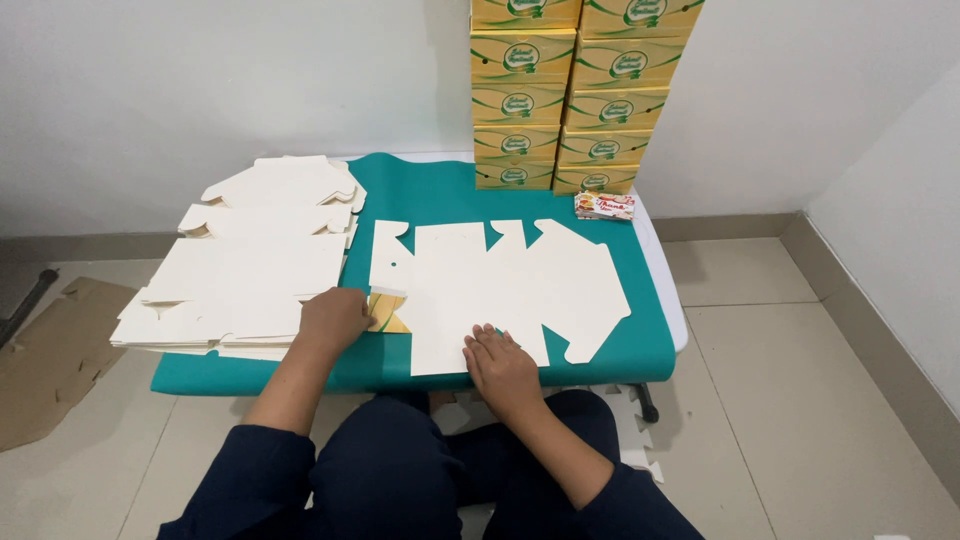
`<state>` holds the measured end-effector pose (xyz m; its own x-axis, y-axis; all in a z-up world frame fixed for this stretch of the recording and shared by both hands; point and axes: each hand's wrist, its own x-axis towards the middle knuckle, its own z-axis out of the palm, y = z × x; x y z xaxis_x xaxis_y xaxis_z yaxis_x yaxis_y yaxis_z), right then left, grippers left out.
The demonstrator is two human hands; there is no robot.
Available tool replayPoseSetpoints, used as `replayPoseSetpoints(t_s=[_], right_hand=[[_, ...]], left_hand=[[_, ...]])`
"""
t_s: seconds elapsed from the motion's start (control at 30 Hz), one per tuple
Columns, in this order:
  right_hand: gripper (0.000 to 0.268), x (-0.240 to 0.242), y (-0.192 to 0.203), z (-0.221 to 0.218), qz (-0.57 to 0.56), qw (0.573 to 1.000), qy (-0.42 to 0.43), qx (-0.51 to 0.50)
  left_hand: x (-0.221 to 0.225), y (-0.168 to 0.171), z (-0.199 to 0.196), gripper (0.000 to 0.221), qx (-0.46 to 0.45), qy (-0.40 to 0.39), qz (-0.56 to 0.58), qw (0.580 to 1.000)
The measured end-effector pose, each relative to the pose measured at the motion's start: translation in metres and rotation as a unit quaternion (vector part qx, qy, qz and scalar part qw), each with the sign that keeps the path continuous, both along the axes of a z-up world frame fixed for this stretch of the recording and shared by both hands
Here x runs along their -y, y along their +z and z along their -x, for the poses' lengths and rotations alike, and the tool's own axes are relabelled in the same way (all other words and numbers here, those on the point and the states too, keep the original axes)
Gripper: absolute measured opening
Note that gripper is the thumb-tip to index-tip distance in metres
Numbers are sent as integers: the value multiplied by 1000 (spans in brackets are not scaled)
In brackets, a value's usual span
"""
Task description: The person assembles flat cardboard box blanks into finished boxes by folding along pre-cut lines and tucking tabs. They place a small thank-you card inside each box before closing the lid. The process is repeated for multiple units.
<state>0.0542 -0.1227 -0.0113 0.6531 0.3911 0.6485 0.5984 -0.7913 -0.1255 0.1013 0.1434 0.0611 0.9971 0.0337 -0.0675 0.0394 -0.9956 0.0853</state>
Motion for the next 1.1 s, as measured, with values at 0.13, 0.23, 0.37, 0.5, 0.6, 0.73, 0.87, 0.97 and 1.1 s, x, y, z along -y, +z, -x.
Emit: replayPoseSetpoints(t_s=[0.13,0.23,0.37,0.5,0.6,0.73,0.87,0.97,1.1], right_hand=[[24,-2,-3,3,-17,1000,-10,11],[23,-4,-5,4,-36,999,-20,26],[22,-8,-11,5,-55,997,-31,38],[20,-13,-4,11,-68,996,-39,32],[23,-17,-4,9,-61,997,-38,17],[25,-21,2,11,-46,997,-56,-21],[29,-26,19,13,-24,994,-64,-90],[31,-27,17,6,-15,991,-73,-108],[35,-32,25,6,3,981,-87,-171]], left_hand=[[2,-4,-2,19,-2,-21,-39,999],[0,-14,3,21,-2,-54,-122,991],[-4,-2,16,44,21,-138,-158,978],[-2,-90,14,27,131,-210,-173,953],[17,-81,47,51,200,-171,-109,959],[37,-23,91,75,95,-134,-6,986],[36,-30,89,86,106,-125,72,984],[38,-34,83,86,138,-140,76,978],[35,-51,70,92,137,-152,98,974]])
